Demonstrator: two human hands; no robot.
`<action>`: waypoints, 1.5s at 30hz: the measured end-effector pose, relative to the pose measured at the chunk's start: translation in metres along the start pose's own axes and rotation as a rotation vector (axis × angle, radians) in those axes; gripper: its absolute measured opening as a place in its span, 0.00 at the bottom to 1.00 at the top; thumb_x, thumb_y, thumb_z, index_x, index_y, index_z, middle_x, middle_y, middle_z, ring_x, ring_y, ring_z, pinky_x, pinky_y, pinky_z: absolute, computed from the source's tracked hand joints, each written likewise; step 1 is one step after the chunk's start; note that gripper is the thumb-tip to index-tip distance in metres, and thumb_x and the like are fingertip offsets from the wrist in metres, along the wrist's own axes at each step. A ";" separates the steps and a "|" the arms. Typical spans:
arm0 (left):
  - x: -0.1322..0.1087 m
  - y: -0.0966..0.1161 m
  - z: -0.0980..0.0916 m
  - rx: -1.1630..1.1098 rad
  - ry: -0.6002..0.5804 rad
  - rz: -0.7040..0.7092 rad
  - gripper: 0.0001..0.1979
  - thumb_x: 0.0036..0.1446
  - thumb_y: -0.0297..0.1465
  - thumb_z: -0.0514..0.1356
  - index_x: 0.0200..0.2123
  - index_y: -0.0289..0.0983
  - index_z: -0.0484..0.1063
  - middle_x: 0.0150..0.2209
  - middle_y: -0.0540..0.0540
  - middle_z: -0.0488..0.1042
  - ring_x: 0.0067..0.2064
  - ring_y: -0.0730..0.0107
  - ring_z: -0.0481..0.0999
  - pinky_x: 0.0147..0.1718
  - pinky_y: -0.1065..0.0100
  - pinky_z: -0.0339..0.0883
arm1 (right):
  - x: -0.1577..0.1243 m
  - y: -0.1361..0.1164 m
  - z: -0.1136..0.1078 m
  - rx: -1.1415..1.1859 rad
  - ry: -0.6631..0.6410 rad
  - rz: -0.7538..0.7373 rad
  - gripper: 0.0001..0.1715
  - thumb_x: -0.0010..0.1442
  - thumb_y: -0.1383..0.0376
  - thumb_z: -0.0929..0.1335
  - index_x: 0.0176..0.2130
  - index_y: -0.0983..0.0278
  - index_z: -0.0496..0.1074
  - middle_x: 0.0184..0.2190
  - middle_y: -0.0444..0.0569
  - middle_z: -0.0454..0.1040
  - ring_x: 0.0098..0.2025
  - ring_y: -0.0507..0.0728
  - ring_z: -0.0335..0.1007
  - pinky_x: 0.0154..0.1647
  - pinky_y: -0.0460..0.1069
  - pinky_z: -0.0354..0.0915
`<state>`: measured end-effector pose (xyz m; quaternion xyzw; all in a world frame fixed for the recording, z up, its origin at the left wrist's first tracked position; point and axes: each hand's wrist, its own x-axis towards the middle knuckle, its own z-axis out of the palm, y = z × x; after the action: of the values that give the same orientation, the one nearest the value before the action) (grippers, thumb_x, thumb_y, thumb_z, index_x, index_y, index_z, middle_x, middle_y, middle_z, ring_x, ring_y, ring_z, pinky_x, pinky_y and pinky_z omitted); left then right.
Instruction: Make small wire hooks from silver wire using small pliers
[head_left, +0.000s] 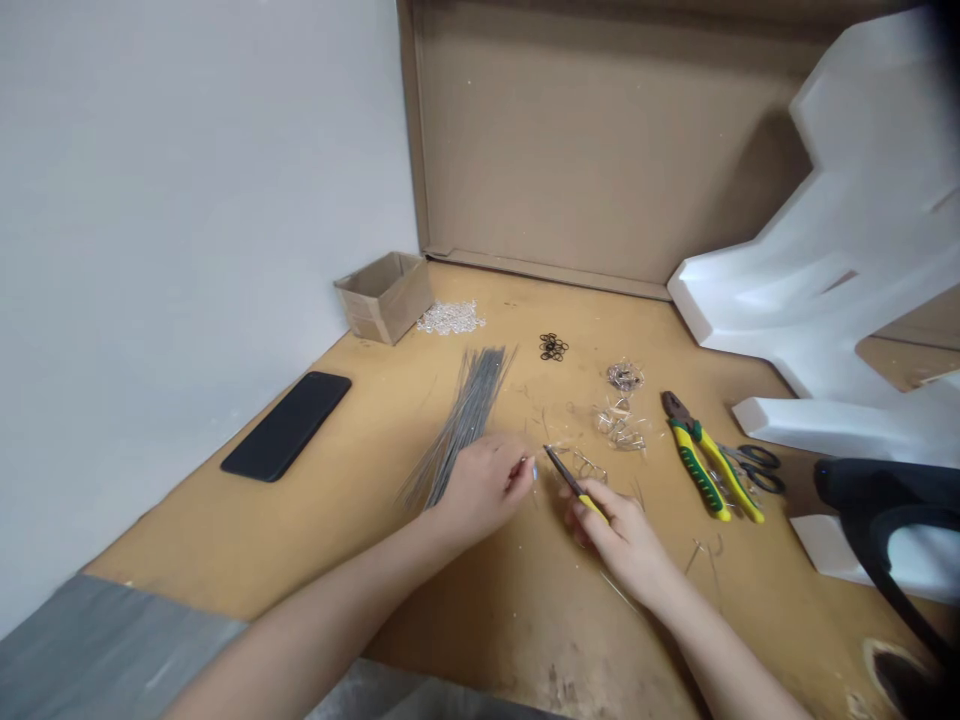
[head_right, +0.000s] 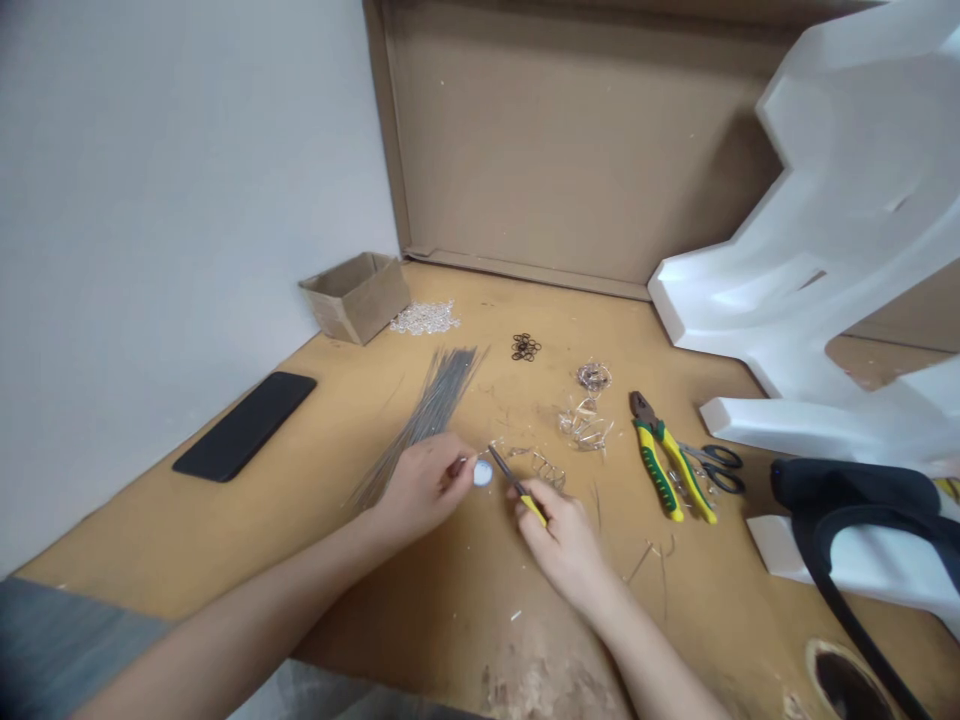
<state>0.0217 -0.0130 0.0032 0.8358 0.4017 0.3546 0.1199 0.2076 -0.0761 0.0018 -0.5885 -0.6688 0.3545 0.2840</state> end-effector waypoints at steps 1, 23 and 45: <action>0.001 0.001 -0.001 -0.044 -0.009 -0.050 0.09 0.55 0.28 0.50 0.24 0.36 0.64 0.21 0.52 0.63 0.24 0.75 0.62 0.25 0.72 0.54 | 0.001 0.002 0.000 0.019 -0.001 0.006 0.12 0.60 0.63 0.57 0.38 0.63 0.67 0.24 0.43 0.69 0.25 0.51 0.65 0.27 0.44 0.59; 0.014 0.001 -0.011 -0.887 -0.151 -0.585 0.09 0.50 0.34 0.55 0.24 0.36 0.60 0.17 0.57 0.58 0.21 0.80 0.56 0.22 0.75 0.50 | 0.004 0.012 -0.042 -0.749 0.163 0.147 0.17 0.55 0.58 0.61 0.44 0.59 0.68 0.40 0.50 0.72 0.38 0.61 0.70 0.33 0.51 0.60; 0.004 0.010 -0.002 -0.911 -0.498 -0.379 0.02 0.47 0.26 0.54 0.24 0.34 0.65 0.19 0.55 0.60 0.22 0.80 0.57 0.22 0.76 0.50 | -0.002 -0.004 -0.005 0.258 0.145 0.020 0.09 0.50 0.59 0.69 0.30 0.63 0.74 0.24 0.45 0.73 0.26 0.53 0.67 0.26 0.46 0.64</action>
<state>0.0277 -0.0163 0.0116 0.6710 0.3104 0.2565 0.6226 0.2092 -0.0777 0.0079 -0.5780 -0.5895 0.3969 0.4012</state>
